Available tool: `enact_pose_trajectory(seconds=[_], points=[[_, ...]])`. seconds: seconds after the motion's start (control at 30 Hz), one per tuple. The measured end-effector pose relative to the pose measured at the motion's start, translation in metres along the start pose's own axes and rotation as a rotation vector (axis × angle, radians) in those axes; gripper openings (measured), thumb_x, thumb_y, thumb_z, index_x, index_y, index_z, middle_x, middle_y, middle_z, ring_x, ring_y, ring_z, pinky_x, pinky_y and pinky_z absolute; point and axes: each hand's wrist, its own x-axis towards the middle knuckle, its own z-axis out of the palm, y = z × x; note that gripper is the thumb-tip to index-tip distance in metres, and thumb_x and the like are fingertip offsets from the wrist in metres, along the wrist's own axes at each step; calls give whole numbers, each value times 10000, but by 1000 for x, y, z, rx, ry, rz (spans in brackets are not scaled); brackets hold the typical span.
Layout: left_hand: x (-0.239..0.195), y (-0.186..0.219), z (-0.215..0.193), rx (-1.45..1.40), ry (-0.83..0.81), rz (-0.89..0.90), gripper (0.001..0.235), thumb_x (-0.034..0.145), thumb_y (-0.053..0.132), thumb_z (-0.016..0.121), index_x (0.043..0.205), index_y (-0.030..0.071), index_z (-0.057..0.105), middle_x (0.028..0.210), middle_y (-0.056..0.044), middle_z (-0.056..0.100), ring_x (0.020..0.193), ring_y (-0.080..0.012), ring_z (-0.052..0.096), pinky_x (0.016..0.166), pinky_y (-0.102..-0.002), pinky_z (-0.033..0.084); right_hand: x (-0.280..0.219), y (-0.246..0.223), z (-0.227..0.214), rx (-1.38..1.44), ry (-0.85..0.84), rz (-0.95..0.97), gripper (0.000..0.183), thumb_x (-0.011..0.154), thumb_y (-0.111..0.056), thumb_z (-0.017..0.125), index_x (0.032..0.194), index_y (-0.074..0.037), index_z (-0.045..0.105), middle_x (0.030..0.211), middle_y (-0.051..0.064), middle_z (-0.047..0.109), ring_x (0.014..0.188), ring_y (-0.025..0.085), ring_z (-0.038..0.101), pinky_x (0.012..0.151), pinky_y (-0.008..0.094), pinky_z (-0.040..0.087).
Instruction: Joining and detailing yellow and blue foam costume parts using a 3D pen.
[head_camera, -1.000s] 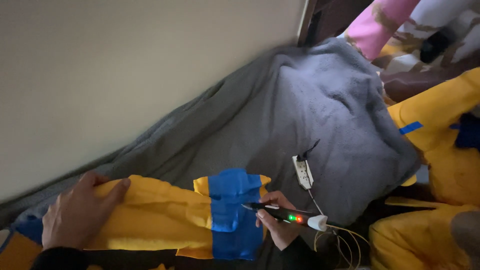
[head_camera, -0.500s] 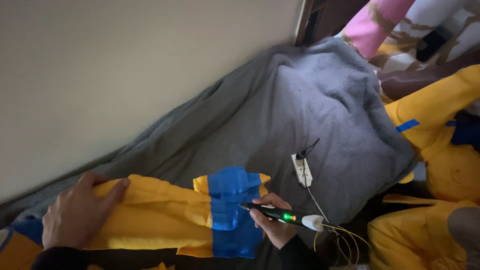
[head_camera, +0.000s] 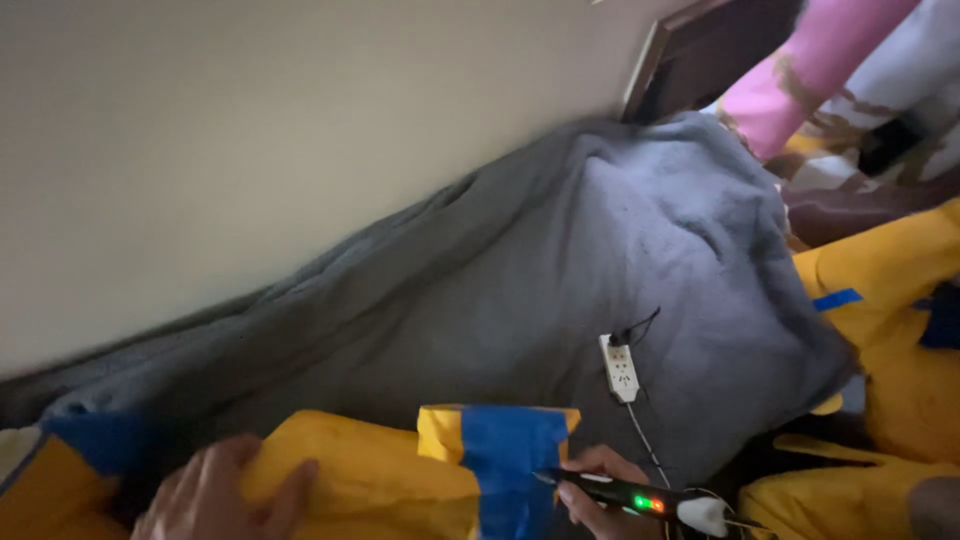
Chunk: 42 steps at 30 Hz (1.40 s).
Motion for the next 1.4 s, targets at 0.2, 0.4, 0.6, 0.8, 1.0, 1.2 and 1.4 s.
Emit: enact_pose_trajectory(seconds=[0.2, 0.4, 0.6, 0.8, 1.0, 1.2, 1.4], points=[[-36, 27, 19, -128, 465, 103, 618, 783, 677, 627, 1028, 115, 704, 919, -91, 753, 873, -245, 725, 874, -407, 605, 0, -14, -7, -266, 72, -155, 283, 697, -167, 875, 877, -61, 684, 637, 80, 739, 508, 133, 669, 504, 321, 524], [-74, 53, 32, -267, 929, 158, 588, 854, 642, 563, 947, 70, 659, 822, -107, 715, 806, -287, 684, 832, -464, 597, 28, -70, 22, -484, -129, -619, 316, 721, -236, 910, 900, -100, 687, 810, 53, 715, 722, 200, 716, 711, 365, 549], [-92, 40, 19, -286, 819, 266, 604, 830, 676, 597, 916, 80, 645, 807, -109, 716, 787, -310, 678, 802, -498, 552, 35, -74, 25, -554, -338, -574, 315, 715, -187, 928, 900, -102, 688, 843, 44, 710, 835, 239, 706, 750, 390, 570], [-100, 47, 0, -217, 547, 100, 571, 704, 663, 636, 866, 119, 691, 853, -79, 745, 851, -342, 720, 848, -505, 567, 39, -68, 22, -704, -399, -558, 312, 657, -167, 943, 865, -120, 715, 792, 31, 693, 847, 238, 672, 709, 365, 562], [-103, 28, 13, -228, 613, 255, 619, 742, 677, 659, 891, 77, 691, 891, -110, 748, 830, -363, 718, 790, -511, 573, 42, -89, 32, -649, -460, -619, 325, 645, -157, 943, 895, -109, 741, 835, 14, 718, 839, 215, 692, 777, 373, 541], [-98, 34, -14, -233, 506, 231, 607, 694, 659, 695, 889, 84, 710, 888, -110, 763, 833, -360, 735, 760, -495, 577, 43, -81, 34, -672, -395, -558, 342, 599, -171, 956, 863, -110, 747, 827, 7, 738, 793, 195, 701, 742, 350, 553], [-98, 32, -10, -244, 486, 238, 618, 666, 663, 736, 877, 82, 721, 879, -110, 770, 828, -361, 730, 765, -498, 584, 42, -88, 38, -723, -400, -525, 338, 584, -169, 957, 832, -111, 735, 800, 1, 741, 774, 200, 694, 706, 343, 556]])
